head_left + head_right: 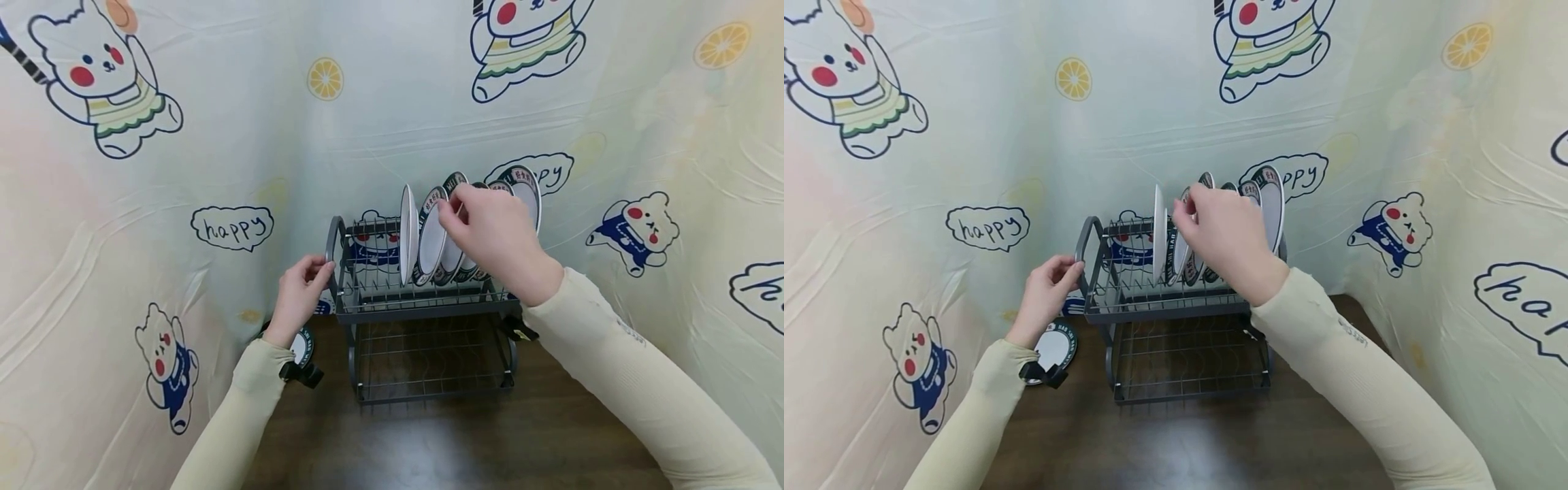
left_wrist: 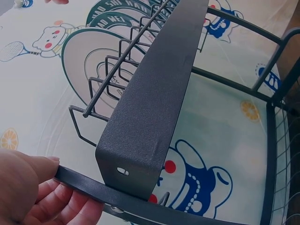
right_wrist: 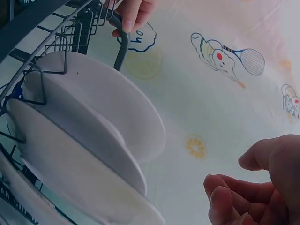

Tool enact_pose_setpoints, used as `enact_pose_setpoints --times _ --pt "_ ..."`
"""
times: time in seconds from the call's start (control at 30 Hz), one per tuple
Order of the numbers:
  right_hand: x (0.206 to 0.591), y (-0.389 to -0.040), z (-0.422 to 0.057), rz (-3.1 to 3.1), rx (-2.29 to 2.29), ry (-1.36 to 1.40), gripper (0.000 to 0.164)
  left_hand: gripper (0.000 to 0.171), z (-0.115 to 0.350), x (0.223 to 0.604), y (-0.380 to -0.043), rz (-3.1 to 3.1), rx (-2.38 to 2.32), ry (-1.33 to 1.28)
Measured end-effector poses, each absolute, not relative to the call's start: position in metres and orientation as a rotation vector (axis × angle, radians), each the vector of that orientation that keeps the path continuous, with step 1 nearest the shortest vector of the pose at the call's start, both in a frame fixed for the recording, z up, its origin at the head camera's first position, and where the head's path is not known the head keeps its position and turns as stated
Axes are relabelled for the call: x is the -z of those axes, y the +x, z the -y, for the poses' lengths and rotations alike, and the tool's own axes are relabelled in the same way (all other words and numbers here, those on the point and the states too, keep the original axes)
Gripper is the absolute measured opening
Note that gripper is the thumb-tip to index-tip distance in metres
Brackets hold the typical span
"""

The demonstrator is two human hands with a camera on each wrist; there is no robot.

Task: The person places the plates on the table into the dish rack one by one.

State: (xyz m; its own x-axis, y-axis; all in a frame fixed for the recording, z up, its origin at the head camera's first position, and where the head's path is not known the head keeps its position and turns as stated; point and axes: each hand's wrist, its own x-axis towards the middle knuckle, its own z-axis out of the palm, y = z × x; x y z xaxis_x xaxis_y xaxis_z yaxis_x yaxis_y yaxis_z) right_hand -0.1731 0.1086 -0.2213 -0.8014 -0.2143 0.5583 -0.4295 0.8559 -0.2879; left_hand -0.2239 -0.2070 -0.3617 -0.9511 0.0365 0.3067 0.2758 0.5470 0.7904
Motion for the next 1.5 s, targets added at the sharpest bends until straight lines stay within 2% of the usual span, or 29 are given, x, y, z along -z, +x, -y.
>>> enact_pose_setpoints --times 0.73,1.1,1.5 --pt "0.250 -0.156 -0.186 2.344 -0.526 0.381 0.026 0.031 0.212 0.363 -0.224 2.523 1.378 -0.266" --pt "0.279 -0.157 -0.228 2.268 -0.592 0.222 0.024 0.031 0.210 0.361 -0.226 2.517 1.380 -0.271" --pt "0.317 -0.164 -0.255 2.466 -0.644 0.102 0.032 0.031 0.210 0.362 -0.226 2.512 1.411 -0.250"
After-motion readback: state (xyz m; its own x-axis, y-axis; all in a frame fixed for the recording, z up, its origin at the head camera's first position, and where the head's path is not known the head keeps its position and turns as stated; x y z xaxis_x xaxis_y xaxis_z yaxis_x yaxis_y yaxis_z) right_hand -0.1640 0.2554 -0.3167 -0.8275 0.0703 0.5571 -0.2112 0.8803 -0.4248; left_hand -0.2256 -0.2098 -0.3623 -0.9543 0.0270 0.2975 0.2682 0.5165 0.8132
